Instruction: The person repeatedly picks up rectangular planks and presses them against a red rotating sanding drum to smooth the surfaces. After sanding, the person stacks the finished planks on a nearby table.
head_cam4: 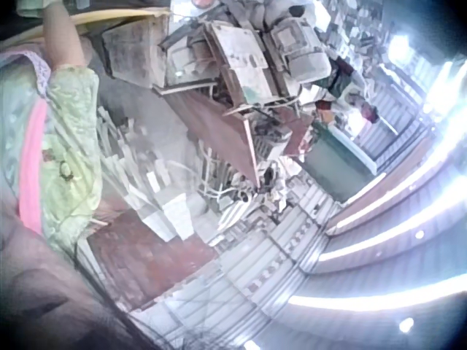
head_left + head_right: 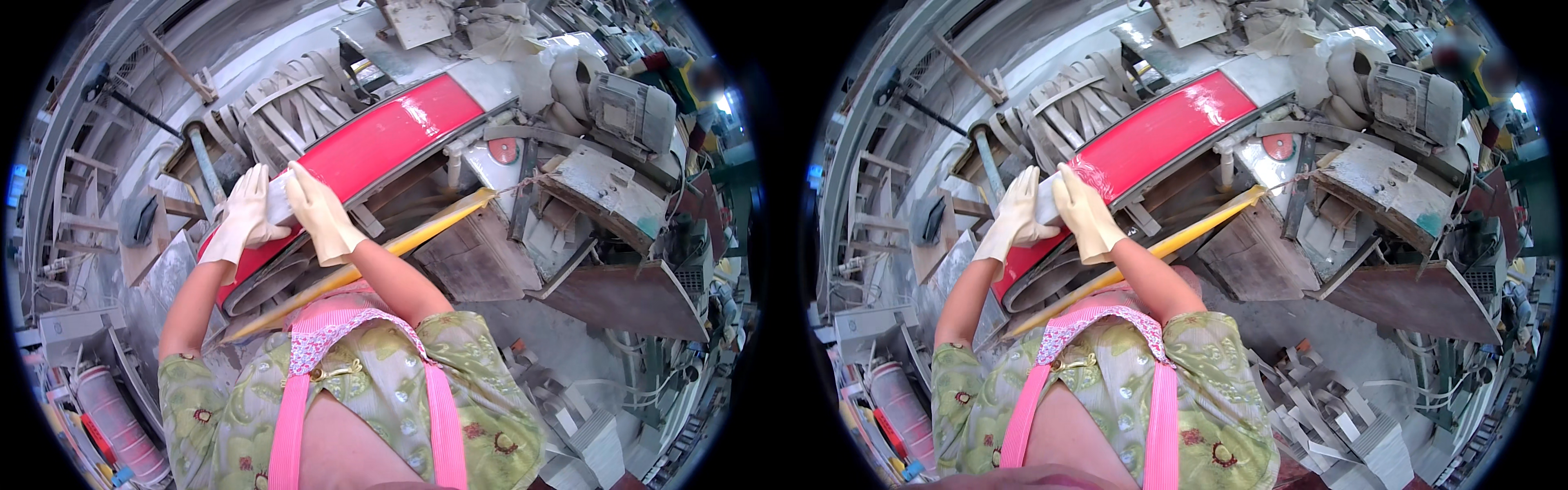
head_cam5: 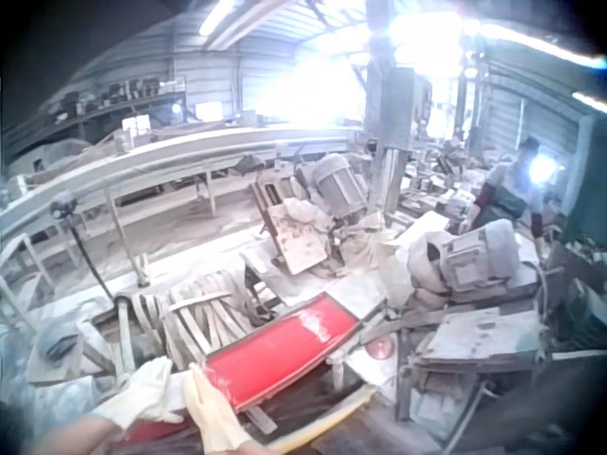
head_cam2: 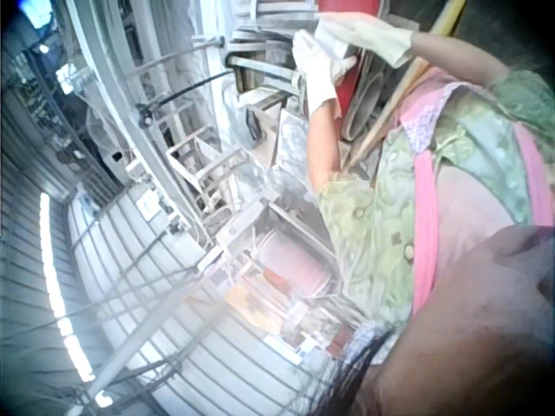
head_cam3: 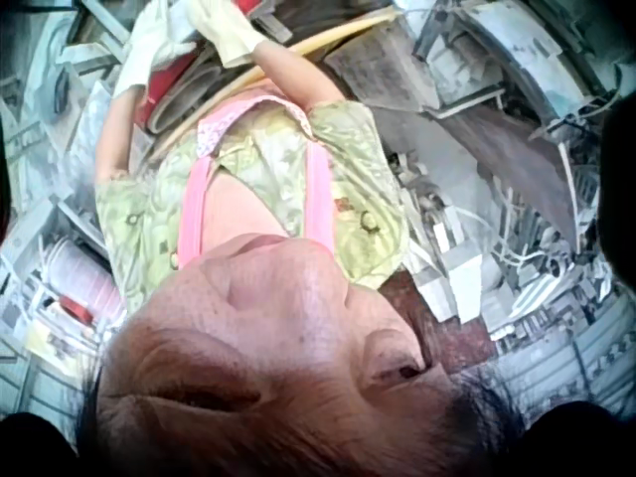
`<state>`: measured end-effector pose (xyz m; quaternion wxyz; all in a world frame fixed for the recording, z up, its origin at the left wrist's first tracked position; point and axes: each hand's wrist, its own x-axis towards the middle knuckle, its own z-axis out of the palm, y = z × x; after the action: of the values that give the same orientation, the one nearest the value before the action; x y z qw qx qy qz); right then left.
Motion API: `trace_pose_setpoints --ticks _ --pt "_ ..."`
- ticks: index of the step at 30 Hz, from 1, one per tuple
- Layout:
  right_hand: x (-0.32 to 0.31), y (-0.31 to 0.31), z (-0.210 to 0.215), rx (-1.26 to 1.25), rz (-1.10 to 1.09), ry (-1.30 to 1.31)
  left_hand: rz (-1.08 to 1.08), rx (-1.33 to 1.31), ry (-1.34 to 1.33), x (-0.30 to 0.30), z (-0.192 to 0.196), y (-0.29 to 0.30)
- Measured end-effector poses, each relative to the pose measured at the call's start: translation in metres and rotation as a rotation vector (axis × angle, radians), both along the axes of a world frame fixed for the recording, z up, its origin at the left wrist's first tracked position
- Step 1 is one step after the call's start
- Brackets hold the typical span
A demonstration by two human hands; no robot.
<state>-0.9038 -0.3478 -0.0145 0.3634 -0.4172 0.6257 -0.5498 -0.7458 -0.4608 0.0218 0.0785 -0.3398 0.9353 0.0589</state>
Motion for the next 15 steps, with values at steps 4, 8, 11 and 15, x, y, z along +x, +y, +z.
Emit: trace_pose_setpoints --ticks 4,8,11,15 --pt "-0.001 -0.001 -0.009 -0.070 -0.010 0.012 0.075 0.111 -0.059 -0.010 0.008 0.002" --pt "0.002 -0.005 -0.024 -0.165 -0.010 0.006 0.137 0.176 -0.200 -0.027 0.026 0.006" --pt "0.005 -0.009 -0.024 -0.223 -0.009 -0.012 0.122 0.119 -0.210 -0.019 0.025 0.006" --pt "0.008 -0.013 -0.032 -0.257 -0.042 0.011 0.112 0.130 -0.164 -0.020 0.029 0.008"
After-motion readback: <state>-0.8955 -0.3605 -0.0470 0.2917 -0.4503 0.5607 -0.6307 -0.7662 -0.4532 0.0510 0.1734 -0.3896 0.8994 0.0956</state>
